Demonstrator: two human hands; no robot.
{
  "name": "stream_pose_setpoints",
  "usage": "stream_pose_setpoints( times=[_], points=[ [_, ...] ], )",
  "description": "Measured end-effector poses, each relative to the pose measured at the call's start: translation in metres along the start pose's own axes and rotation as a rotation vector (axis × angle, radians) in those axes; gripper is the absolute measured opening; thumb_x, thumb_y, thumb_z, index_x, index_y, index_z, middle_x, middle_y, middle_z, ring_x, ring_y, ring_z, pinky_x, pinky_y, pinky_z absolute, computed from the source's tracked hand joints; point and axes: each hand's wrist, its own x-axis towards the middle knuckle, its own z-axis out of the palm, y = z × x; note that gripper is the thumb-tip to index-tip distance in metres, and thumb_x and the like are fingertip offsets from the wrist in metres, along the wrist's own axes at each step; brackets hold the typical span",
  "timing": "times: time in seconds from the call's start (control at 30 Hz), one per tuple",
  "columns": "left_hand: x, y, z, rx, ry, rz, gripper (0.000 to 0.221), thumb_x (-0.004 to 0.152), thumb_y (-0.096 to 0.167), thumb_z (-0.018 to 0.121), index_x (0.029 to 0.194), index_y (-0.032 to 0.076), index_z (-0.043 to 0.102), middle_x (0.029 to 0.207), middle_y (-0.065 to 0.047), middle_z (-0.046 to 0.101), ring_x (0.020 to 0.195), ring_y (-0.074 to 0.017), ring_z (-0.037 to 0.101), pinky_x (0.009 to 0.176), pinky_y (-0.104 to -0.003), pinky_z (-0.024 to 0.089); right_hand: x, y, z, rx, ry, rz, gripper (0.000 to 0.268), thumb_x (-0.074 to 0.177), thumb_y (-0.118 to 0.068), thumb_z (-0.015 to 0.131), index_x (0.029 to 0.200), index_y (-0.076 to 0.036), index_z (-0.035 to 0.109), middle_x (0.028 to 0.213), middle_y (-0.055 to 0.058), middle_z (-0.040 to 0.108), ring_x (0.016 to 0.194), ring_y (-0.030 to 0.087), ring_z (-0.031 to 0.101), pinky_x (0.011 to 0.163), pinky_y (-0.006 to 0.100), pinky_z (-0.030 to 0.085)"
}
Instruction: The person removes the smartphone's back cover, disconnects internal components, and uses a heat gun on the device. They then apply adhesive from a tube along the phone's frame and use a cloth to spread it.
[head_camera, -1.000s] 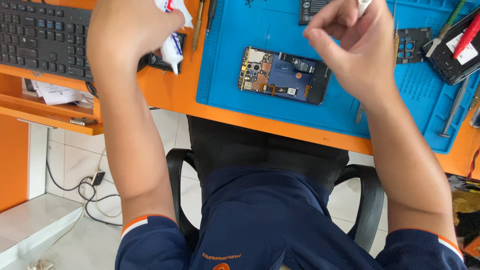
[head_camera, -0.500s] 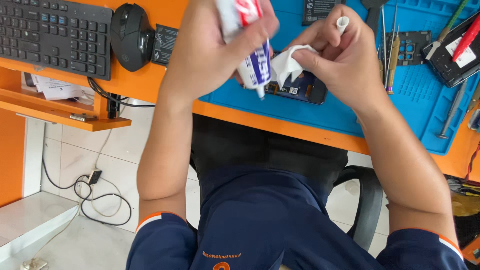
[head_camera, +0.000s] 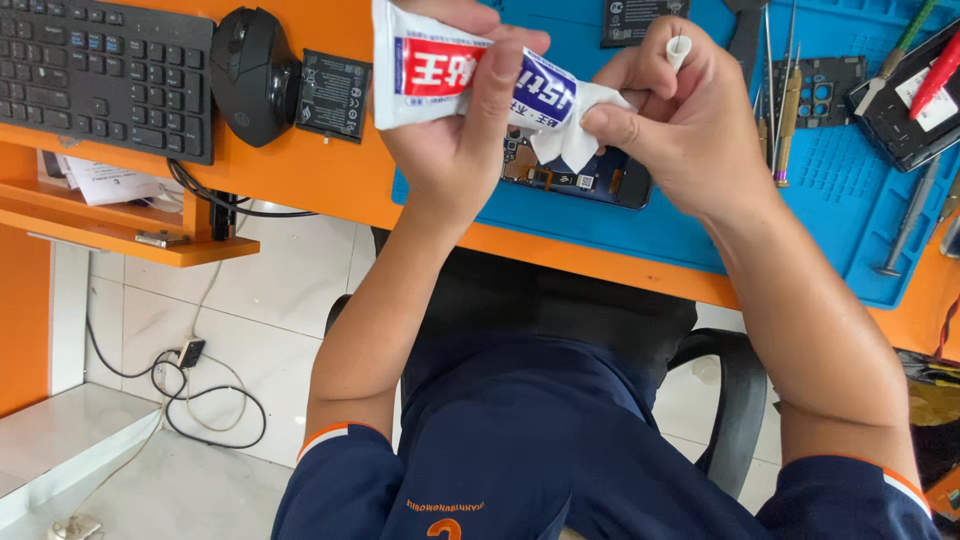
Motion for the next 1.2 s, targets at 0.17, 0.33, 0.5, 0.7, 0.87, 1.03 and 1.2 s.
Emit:
stream_pose_setpoints(
  times=[0.17, 0.33, 0.5, 0.7, 0.87, 1.03, 1.2],
  points=[
    [-0.008, 0.004, 0.000, 0.086, -0.043, 0.029, 0.026, 0.110, 0.029, 0.068, 0.123, 0.011, 0.053, 0.110, -0.012, 0.074, 0.102, -0.0273, 0.082, 0.090, -0.031, 0.069, 0.000, -0.007, -0.003, -0.066, -0.067, -0.078, 0.041, 0.110, -0.008, 0.068, 0.099, -0.017, 0.029, 0.102, 0.016, 0.060, 0.086, 0.023, 0.064, 0.078, 0.031, 0.054],
    [-0.009, -0.003, 0.005, -0.005, 0.122, 0.031, 0.023, 0.111, 0.030, 0.067, 0.122, 0.015, 0.053, 0.112, -0.005, 0.063, 0.095, -0.0268, 0.080, 0.080, -0.030, 0.066, -0.002, -0.020, -0.008, -0.140, -0.079, -0.115, 0.041, 0.114, 0.008, 0.060, 0.101, -0.014, 0.028, 0.104, 0.021, 0.059, 0.089, 0.032, 0.073, 0.078, 0.034, 0.055],
    [-0.019, -0.019, -0.012, -0.109, 0.331, -0.111, 0.036, 0.110, 0.038, 0.076, 0.135, 0.018, 0.058, 0.111, -0.011, 0.080, 0.102, -0.0229, 0.081, 0.087, -0.037, 0.069, -0.003, 0.000, -0.040, -0.238, 0.030, -0.296, 0.035, 0.118, -0.024, 0.063, 0.110, -0.012, 0.031, 0.131, 0.028, 0.063, 0.128, 0.051, 0.077, 0.094, 0.044, 0.067],
    [-0.013, -0.006, -0.005, -0.105, 0.232, -0.090, 0.025, 0.112, 0.037, 0.070, 0.125, 0.019, 0.060, 0.106, -0.009, 0.076, 0.098, -0.0213, 0.079, 0.079, -0.031, 0.067, -0.004, -0.001, -0.019, -0.115, 0.053, -0.153, 0.044, 0.109, -0.015, 0.074, 0.102, -0.016, 0.031, 0.124, 0.024, 0.069, 0.110, 0.030, 0.074, 0.087, 0.033, 0.061],
    [-0.016, -0.005, 0.004, -0.008, 0.132, -0.036, 0.027, 0.111, 0.037, 0.069, 0.125, 0.018, 0.054, 0.114, -0.003, 0.070, 0.104, -0.0206, 0.080, 0.086, -0.028, 0.067, -0.002, -0.012, -0.006, -0.160, -0.024, -0.104, 0.043, 0.110, -0.009, 0.072, 0.101, -0.015, 0.030, 0.116, 0.021, 0.066, 0.097, 0.027, 0.070, 0.080, 0.033, 0.054],
    [-0.020, -0.005, 0.010, 0.061, 0.110, -0.017, 0.029, 0.111, 0.035, 0.067, 0.127, 0.016, 0.052, 0.115, -0.007, 0.070, 0.104, -0.0243, 0.081, 0.091, -0.029, 0.068, 0.000, -0.020, -0.003, -0.166, -0.085, -0.080, 0.038, 0.115, -0.005, 0.062, 0.102, -0.015, 0.028, 0.108, 0.020, 0.058, 0.094, 0.026, 0.067, 0.081, 0.033, 0.056],
    [-0.011, -0.002, 0.014, 0.127, 0.156, 0.091, 0.025, 0.111, 0.034, 0.063, 0.115, 0.009, 0.058, 0.104, -0.008, 0.073, 0.093, -0.0229, 0.077, 0.084, -0.031, 0.065, -0.001, -0.020, -0.006, -0.427, 0.008, -0.147, 0.044, 0.116, 0.023, 0.050, 0.100, -0.008, 0.024, 0.116, 0.023, 0.058, 0.089, 0.031, 0.069, 0.073, 0.037, 0.054]
  ],
)
